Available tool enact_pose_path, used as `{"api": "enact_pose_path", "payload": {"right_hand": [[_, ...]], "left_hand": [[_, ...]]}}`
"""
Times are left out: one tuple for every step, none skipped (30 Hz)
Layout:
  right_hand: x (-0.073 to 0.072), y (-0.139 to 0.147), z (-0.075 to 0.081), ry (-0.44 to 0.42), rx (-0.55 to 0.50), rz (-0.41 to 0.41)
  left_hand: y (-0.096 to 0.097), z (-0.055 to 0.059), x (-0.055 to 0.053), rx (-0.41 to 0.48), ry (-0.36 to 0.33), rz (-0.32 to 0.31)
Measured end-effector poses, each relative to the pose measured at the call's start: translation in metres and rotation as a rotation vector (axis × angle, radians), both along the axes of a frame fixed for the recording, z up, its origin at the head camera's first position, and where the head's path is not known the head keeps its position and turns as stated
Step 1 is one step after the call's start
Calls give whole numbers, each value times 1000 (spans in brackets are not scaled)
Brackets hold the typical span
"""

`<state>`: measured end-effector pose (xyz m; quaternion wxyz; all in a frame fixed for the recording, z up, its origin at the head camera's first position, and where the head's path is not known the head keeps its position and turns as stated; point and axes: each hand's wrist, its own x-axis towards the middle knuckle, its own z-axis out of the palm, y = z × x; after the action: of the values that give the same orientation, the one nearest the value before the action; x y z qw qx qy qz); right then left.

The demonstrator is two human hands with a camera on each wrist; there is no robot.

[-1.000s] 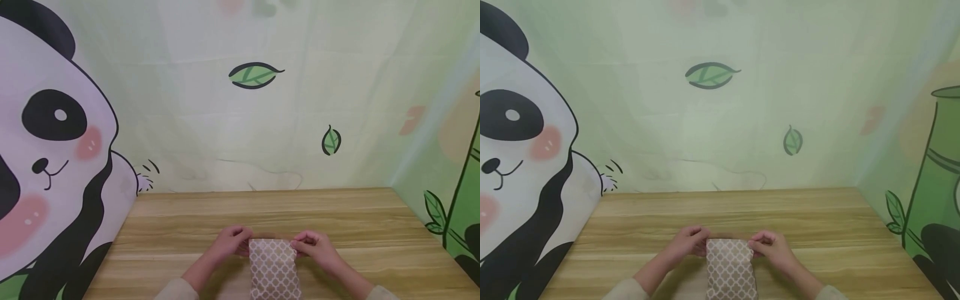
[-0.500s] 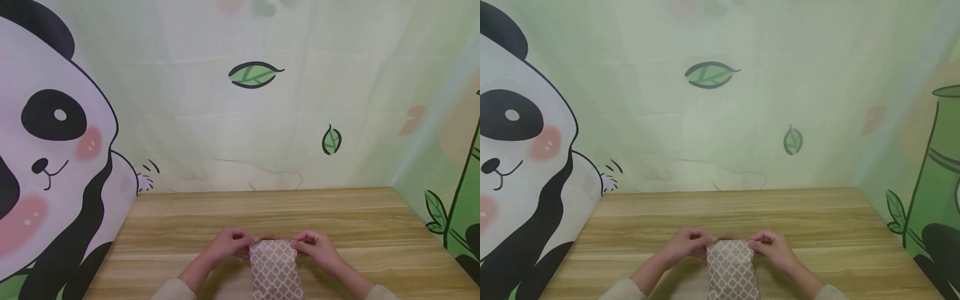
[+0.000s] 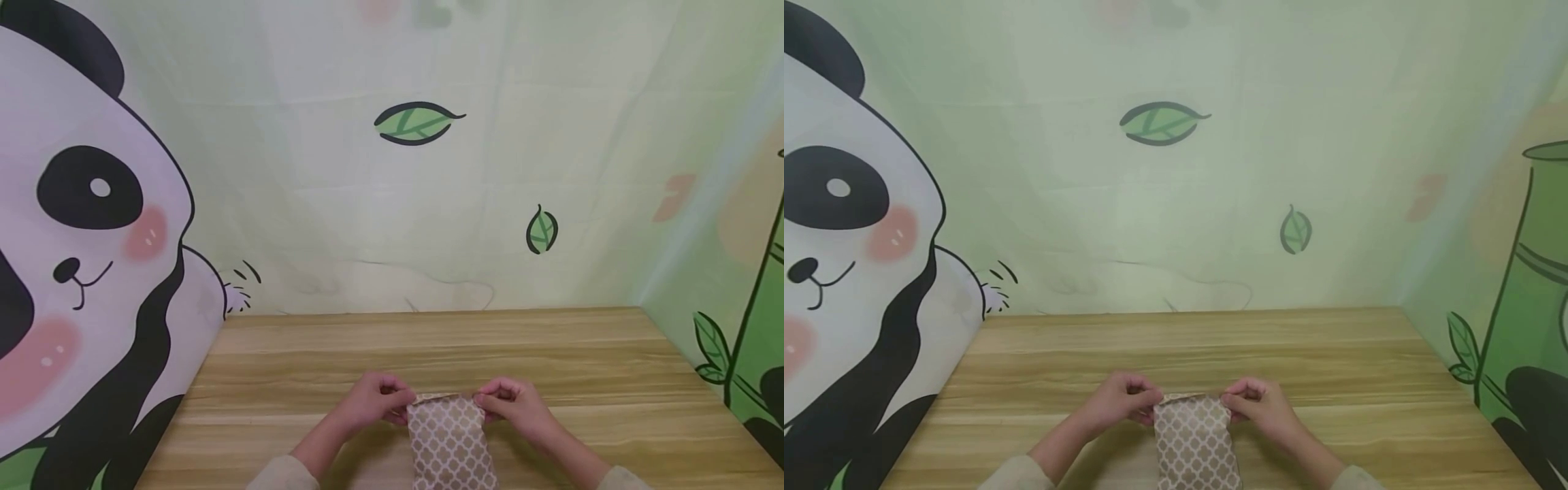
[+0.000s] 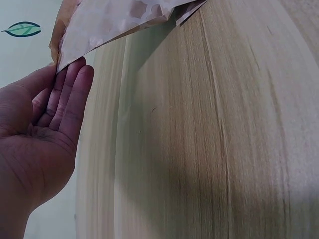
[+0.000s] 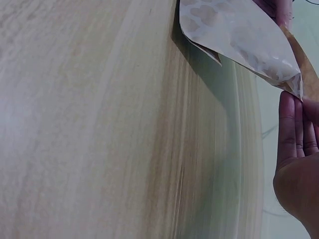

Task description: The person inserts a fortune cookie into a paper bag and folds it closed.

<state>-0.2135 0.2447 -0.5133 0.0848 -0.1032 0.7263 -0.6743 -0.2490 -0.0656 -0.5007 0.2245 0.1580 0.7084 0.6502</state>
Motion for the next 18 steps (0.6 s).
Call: {"api": "enact_pose_path", "payload": {"right_hand": [[0,0,0,-2,2,-2],[0,0,1,-5,5,-3],[0,0,1,-6,6,-2],[0,0,1,-9,6,-1],[0,1,1,-12,4,2],[0,1,1,-14,4,9],[0,2,2,-16,3,18],[0,3,2,-18,4,29],[0,4,3,-22,7,41],[0,5,3,-23,13,56],[0,6,4,-24,18,71],[0,7,6,-28,26,86],[0,8,7,-26,37,100],[-2,9,9,-22,52,116],[-3,10,11,-17,72,130],[-5,10,13,-4,91,145],[-8,9,16,7,112,157],[-11,8,19,16,134,169]], "left_hand": [[0,0,0,-3,-2,2],[0,0,0,-6,-1,3],[1,0,0,-8,-2,7],[1,-1,0,-9,0,9],[1,-1,0,-9,0,11],[2,-1,0,-11,1,11],[2,-1,0,-12,2,11],[2,-1,0,-12,6,11],[3,-1,0,-10,5,12],[3,-1,0,-9,6,11],[3,-1,0,-10,5,11],[4,-1,0,-10,5,11],[4,-1,0,-7,4,12],[4,-1,0,-7,3,12],[4,-1,0,-6,1,12],[4,-1,0,-6,0,12],[4,-1,0,-4,1,11],[4,-2,0,-2,4,9]]}}
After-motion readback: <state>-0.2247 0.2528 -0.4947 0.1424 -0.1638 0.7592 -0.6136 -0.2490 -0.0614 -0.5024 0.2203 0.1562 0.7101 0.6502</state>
